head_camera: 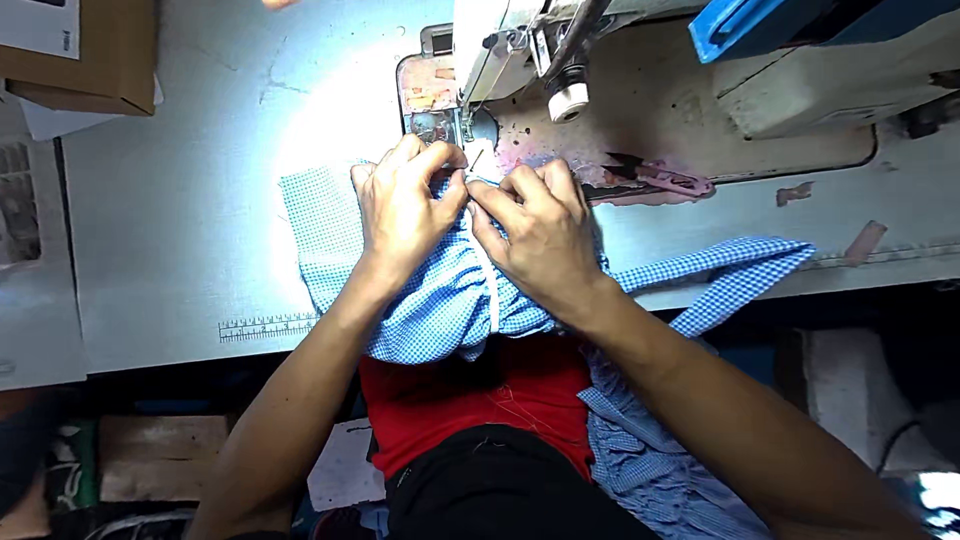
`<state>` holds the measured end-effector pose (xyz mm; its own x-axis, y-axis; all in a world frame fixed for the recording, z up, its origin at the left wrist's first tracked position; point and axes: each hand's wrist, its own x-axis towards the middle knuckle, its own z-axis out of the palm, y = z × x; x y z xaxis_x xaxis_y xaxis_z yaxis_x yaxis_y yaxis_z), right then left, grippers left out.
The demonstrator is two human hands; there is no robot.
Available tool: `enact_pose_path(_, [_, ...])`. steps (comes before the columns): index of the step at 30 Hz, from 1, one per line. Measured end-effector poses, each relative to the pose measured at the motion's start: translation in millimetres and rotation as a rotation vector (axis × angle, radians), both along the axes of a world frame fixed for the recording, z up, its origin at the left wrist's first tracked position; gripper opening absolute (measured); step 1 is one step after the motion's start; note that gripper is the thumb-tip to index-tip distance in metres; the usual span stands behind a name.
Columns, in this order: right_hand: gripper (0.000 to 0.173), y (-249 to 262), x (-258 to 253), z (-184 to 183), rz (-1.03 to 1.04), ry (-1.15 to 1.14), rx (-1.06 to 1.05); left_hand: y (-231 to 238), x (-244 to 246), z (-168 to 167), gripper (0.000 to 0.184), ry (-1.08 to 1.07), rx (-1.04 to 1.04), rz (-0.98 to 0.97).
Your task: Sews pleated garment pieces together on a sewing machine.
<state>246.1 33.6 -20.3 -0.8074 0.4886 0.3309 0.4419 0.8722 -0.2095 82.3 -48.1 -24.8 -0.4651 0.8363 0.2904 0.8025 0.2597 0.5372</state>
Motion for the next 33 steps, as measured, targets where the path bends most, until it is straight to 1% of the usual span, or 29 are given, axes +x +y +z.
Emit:
enact_pose_path(5, [0.032,11.7,-5.4,1.0,0.038,-0.008,-0.009,5.5,2.5,-0.6,0.018,0.010,0.016,0.038])
enact_pose_path(7, [0.033,12.4,-5.6,1.6,0.038,-0.013,-0.020,4.6,2.7,0.7,0.019,0.012,-0.011,0.030])
enact_pose_path(9, [0.033,12.5,-5.3,1.7,0.040,-0.013,-0.030,2.7,2.3,1.7,0.021,0.042,-0.048,0.031])
enact_pose_path(13, [0.033,14.7,-5.4,0.5,0.061,-0.006,-0.024,0.7,2.4,0.9,0.021,0.152,-0.046,0.046])
enact_pose_path(15, [0.034,15.9,-5.0,0.9,0.072,-0.012,-0.030,1.5,2.8,1.2,0.021,0.165,-0.051,0.023])
enact_pose_path(18, [0.033,17.4,-4.9,0.4,0.079,-0.003,-0.031,3.2,1.3,0.4,0.026,0.145,-0.063,-0.034])
enact_pose_path(22, [0.032,18.8,-5.8,-0.1,0.076,0.012,-0.033,2.2,-0.6,-3.1,0.023,0.114,-0.037,0.002])
enact_pose_path(27, [0.033,19.7,-6.3,1.6,0.067,0.003,-0.023,7.3,-2.4,-3.3,0.019,-0.004,0.034,0.014])
enact_pose_path(33, [0.033,20.9,-7.6,1.9,0.044,-0.001,-0.023,14.4,-0.5,-4.3,0.019,0.002,0.024,0.042])
